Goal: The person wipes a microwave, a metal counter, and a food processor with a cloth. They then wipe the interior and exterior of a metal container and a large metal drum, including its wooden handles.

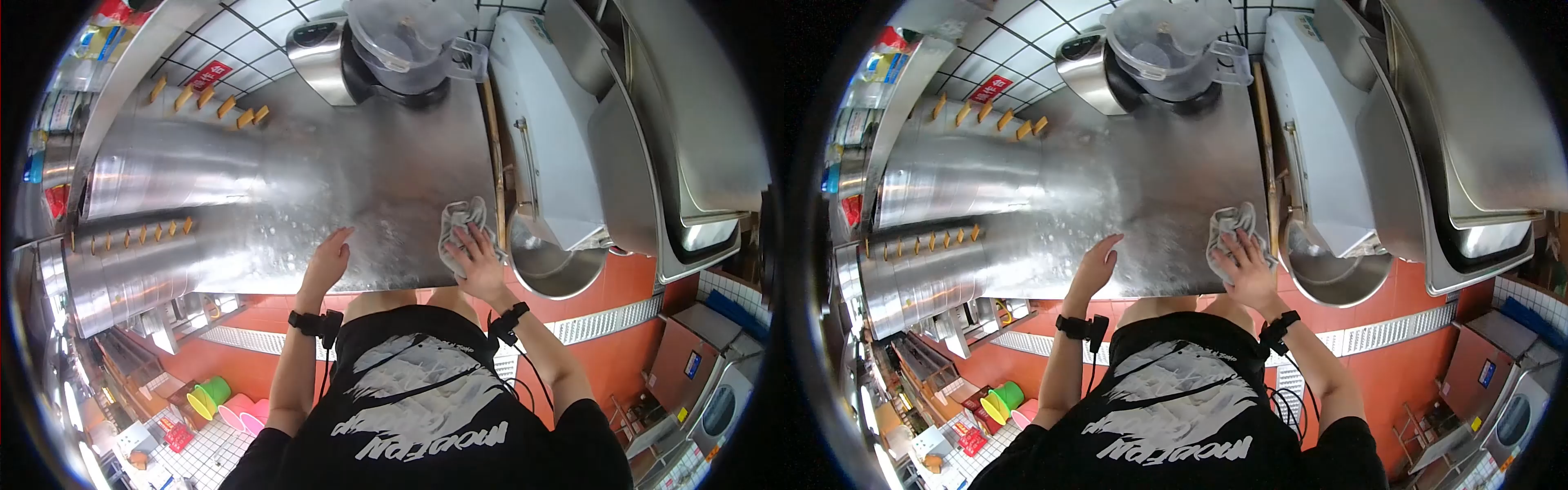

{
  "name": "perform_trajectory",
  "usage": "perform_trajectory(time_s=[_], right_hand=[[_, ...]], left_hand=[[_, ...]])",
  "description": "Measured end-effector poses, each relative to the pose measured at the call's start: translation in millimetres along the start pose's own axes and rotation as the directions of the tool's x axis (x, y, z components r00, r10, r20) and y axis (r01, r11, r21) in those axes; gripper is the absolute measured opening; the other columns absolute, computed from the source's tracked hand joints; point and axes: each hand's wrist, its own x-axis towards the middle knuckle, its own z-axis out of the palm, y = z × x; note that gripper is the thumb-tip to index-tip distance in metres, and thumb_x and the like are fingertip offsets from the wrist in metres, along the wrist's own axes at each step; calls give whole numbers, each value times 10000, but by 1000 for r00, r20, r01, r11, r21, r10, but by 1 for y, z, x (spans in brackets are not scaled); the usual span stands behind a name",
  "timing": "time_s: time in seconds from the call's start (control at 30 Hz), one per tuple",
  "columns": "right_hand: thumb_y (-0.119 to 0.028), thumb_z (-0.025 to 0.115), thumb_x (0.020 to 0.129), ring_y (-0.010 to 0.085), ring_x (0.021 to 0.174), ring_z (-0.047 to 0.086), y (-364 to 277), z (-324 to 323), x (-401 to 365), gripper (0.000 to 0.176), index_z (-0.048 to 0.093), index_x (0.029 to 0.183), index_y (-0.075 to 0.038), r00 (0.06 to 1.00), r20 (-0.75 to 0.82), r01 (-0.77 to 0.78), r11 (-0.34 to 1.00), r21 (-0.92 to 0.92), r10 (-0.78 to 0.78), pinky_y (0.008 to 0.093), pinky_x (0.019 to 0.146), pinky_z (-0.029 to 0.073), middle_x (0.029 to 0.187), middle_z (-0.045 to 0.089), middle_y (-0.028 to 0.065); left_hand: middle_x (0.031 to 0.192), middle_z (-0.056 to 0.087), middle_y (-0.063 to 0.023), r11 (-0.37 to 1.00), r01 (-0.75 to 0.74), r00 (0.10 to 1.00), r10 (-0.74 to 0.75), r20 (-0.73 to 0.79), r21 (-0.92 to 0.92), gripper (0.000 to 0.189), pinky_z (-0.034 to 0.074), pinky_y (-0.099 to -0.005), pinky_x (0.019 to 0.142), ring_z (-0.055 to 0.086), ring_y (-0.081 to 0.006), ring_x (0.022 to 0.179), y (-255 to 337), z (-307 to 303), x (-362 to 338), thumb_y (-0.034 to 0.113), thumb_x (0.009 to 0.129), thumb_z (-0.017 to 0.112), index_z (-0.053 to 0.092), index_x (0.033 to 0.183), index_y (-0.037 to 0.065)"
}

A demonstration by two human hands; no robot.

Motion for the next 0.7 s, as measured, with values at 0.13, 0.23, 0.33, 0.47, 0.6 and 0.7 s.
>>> perform_trajectory(time_s=[0.13, 0.23, 0.33, 0.47, 0.6, 0.7], right_hand=[[-151, 767, 711, 447, 1433, 243, 10, -1, 64, 783, 442, 1422, -116, 964, -164, -213, 977, -7, 209, 575, 1164, 252, 1545, 313, 184], [-239, 762, 768, 453, 1396, 311, 42, 9, 138, 770, 420, 1444, -105, 911, -308, -331, 931, -154, 273, 530, 1177, 248, 1530, 341, 222], [-227, 738, 770, 454, 1357, 362, 60, 14, 212, 674, 469, 1373, -91, 800, -504, -418, 905, -79, 325, 534, 1154, 272, 1474, 411, 239], [-224, 725, 764, 450, 1334, 383, 22, 51, 251, 643, 489, 1346, -87, 812, -495, -405, 910, -94, 310, 531, 1116, 327, 1452, 448, 200], [-204, 712, 755, 412, 1400, 338, -136, 115, 229, 613, 514, 1327, -101, 951, -280, -157, 986, -62, 134, 502, 1149, 315, 1460, 443, 145], [-195, 718, 730, 406, 1400, 338, -234, 172, 223, 637, 516, 1325, -90, 990, -98, 98, 995, -21, -99, 524, 1156, 303, 1444, 432, 142]], left_hand=[[1332, 563, -249, 1000, -14, 999, 13, -37, -24, 380, 466, -447, 1009, 548, -432, 1209, -20, -19, -6, 62, 933, 489, 580, 1302, 70], [1334, 563, -245, 999, 6, 997, -8, -74, -31, 373, 465, -445, 1011, 546, -428, 1215, -46, -38, -22, 63, 937, 489, 586, 1297, 71], [1329, 569, -238, 999, 18, 992, -23, -121, -47, 367, 469, -442, 1007, 550, -420, 1215, -90, -59, -50, 58, 939, 491, 593, 1291, 71], [1265, 627, -187, 988, 82, 973, -109, -202, -134, 354, 491, -398, 962, 604, -338, 1173, -172, -94, -97, 20, 948, 492, 619, 1274, 73], [1192, 678, -154, 961, 146, 924, -217, -314, -234, 342, 514, -344, 916, 659, -250, 1105, -261, -129, -131, -6, 968, 472, 623, 1271, 38], [1172, 674, -193, 932, 204, 889, -304, -342, -298, 345, 520, -373, 915, 664, -287, 1081, -300, -161, -149, -6, 966, 448, 621, 1263, 25]])
